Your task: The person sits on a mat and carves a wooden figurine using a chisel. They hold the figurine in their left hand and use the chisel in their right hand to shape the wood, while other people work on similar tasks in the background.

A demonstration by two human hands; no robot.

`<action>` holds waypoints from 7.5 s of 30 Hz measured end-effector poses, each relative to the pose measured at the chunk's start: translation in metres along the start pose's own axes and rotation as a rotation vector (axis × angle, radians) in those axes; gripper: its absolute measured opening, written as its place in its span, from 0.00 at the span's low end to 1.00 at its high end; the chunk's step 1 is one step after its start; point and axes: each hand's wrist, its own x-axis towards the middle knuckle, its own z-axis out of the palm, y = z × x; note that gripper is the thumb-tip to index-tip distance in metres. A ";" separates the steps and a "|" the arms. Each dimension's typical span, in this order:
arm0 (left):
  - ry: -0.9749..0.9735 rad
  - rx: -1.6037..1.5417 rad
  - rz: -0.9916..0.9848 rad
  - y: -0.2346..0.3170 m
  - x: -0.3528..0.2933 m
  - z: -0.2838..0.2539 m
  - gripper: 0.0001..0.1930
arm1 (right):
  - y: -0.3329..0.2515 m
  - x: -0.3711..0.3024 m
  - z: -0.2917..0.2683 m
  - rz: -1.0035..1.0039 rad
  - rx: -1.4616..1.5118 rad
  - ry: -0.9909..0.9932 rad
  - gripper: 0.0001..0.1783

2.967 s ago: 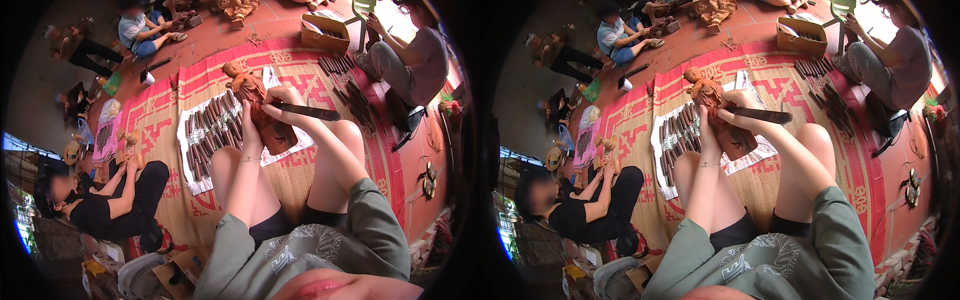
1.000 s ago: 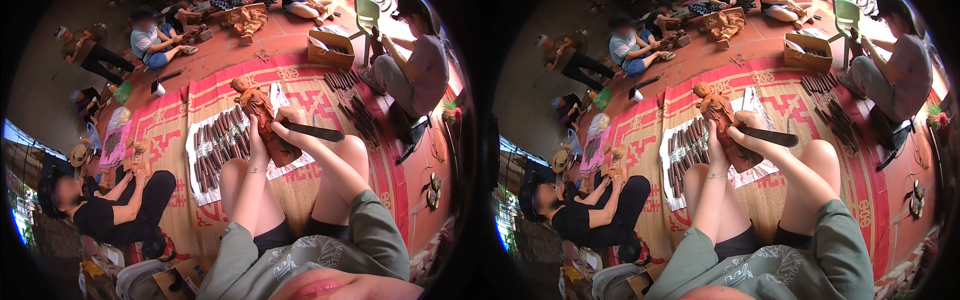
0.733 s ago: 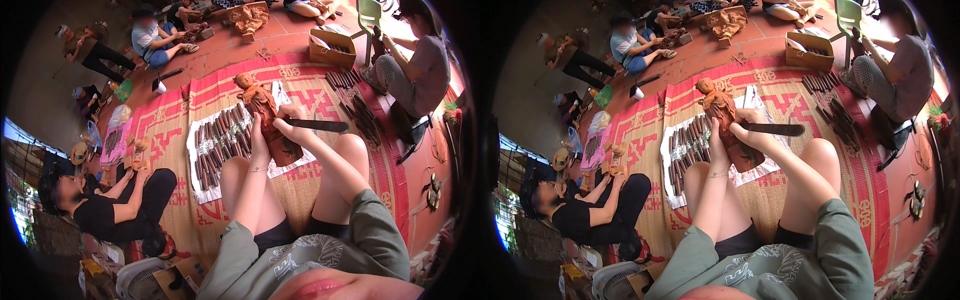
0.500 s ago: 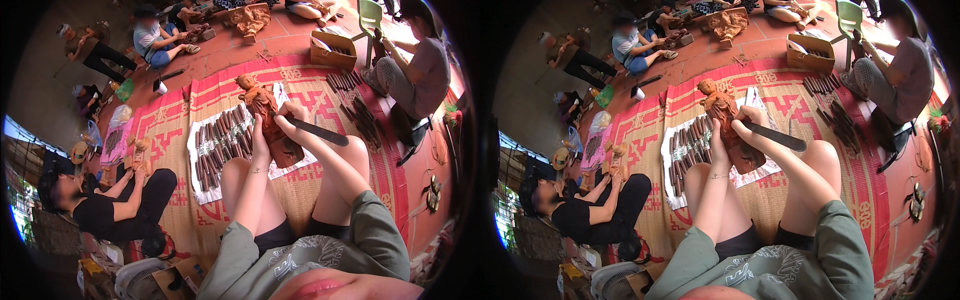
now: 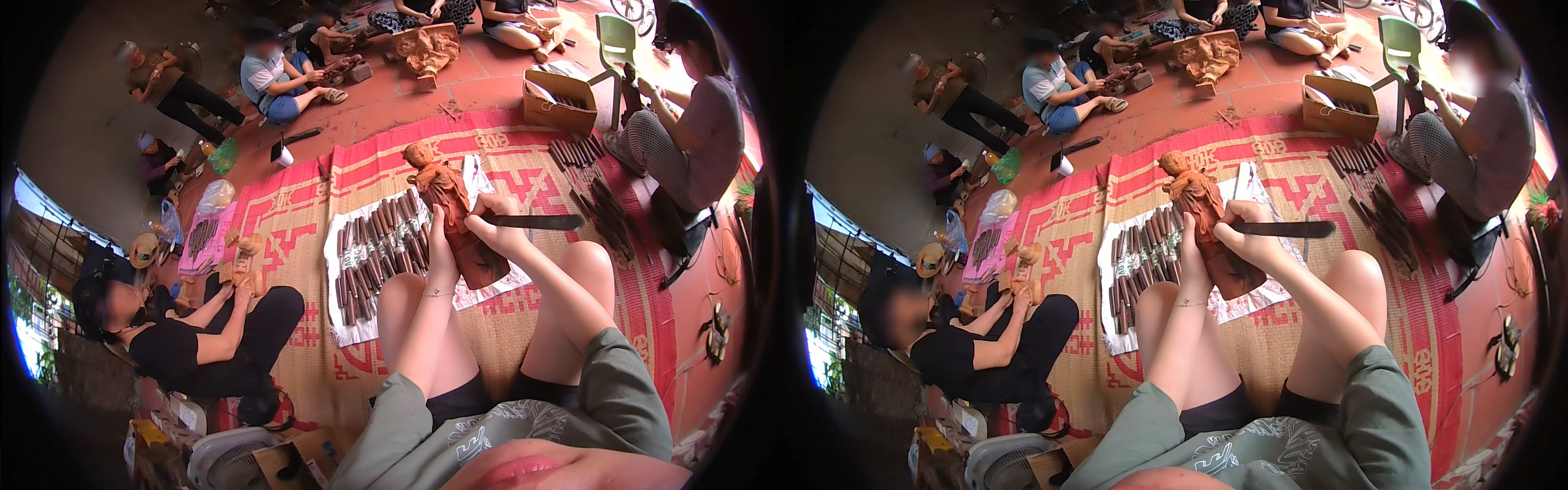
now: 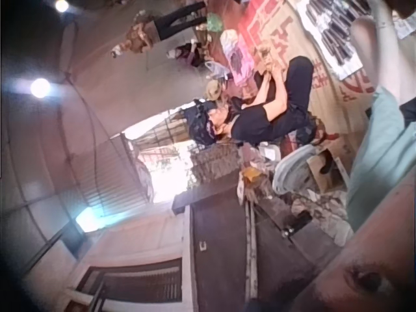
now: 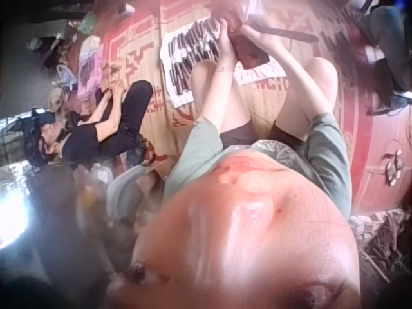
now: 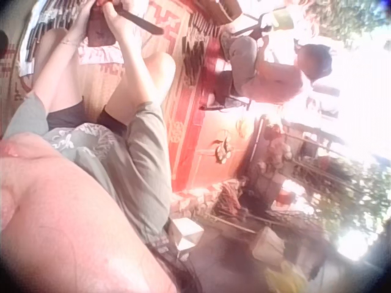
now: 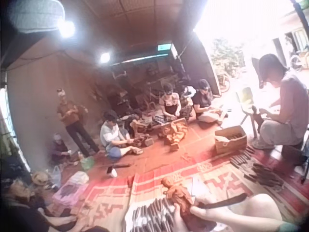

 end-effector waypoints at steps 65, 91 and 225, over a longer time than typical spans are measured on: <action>0.019 -0.005 0.047 -0.003 0.004 -0.005 0.26 | -0.001 0.006 -0.014 0.161 -0.076 -0.322 0.08; -0.037 -0.069 0.020 0.017 0.000 -0.004 0.31 | -0.003 0.013 -0.024 0.186 0.169 -0.196 0.10; -0.274 -0.001 -0.008 0.005 0.009 -0.022 0.32 | -0.003 0.008 -0.010 0.246 0.570 0.013 0.08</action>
